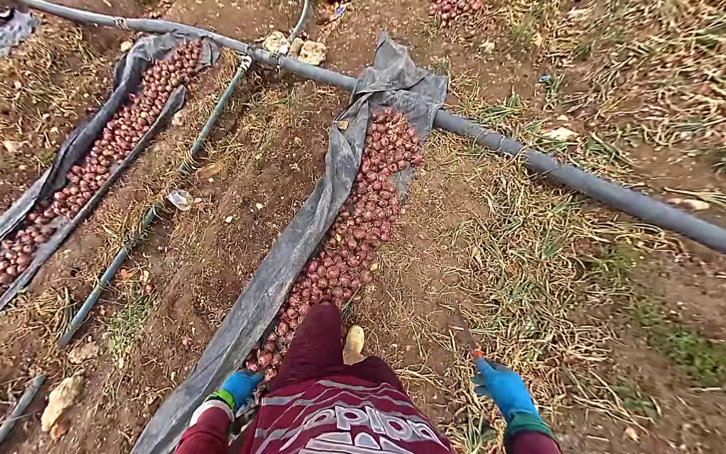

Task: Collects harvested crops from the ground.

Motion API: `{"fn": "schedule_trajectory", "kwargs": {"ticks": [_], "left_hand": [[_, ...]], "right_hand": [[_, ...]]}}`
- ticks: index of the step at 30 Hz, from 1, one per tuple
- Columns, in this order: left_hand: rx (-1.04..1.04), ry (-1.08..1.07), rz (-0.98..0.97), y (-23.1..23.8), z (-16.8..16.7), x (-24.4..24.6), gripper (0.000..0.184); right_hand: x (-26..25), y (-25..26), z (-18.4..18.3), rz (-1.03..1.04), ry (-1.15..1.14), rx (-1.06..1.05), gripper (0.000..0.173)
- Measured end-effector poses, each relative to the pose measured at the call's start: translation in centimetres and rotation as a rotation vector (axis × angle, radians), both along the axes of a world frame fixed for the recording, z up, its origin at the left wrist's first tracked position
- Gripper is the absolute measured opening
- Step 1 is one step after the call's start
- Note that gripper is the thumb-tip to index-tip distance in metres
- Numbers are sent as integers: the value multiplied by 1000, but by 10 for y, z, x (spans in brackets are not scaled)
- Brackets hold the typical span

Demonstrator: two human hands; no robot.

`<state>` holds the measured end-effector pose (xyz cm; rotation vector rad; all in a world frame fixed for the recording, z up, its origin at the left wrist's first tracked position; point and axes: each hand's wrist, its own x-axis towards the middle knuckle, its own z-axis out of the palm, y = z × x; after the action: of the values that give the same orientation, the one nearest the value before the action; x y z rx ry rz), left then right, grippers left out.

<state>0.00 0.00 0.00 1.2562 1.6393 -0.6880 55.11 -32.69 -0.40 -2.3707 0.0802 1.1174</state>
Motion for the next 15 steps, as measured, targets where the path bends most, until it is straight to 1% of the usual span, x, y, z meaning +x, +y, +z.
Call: {"fn": "schedule_trajectory", "kwargs": {"ticks": [3,6,8,10,13,15], "left_hand": [[74,-5,-28,38,12,26,58],[130,-71,9,67,36,50,53],[151,-86,53,80,46,61,51],[140,-58,74,85,50,62,52],[99,53,-35,83,47,49,51],[90,110,-111,88,41,48,53]], "right_hand": [[25,28,-6,6,-16,6,51],[24,32,-36,17,48,-20,52],[12,27,-60,30,114,-46,53],[-7,19,-76,30,194,-87,52],[-41,-2,-85,11,300,-151,53],[-52,-11,-96,8,327,-182,53]]}}
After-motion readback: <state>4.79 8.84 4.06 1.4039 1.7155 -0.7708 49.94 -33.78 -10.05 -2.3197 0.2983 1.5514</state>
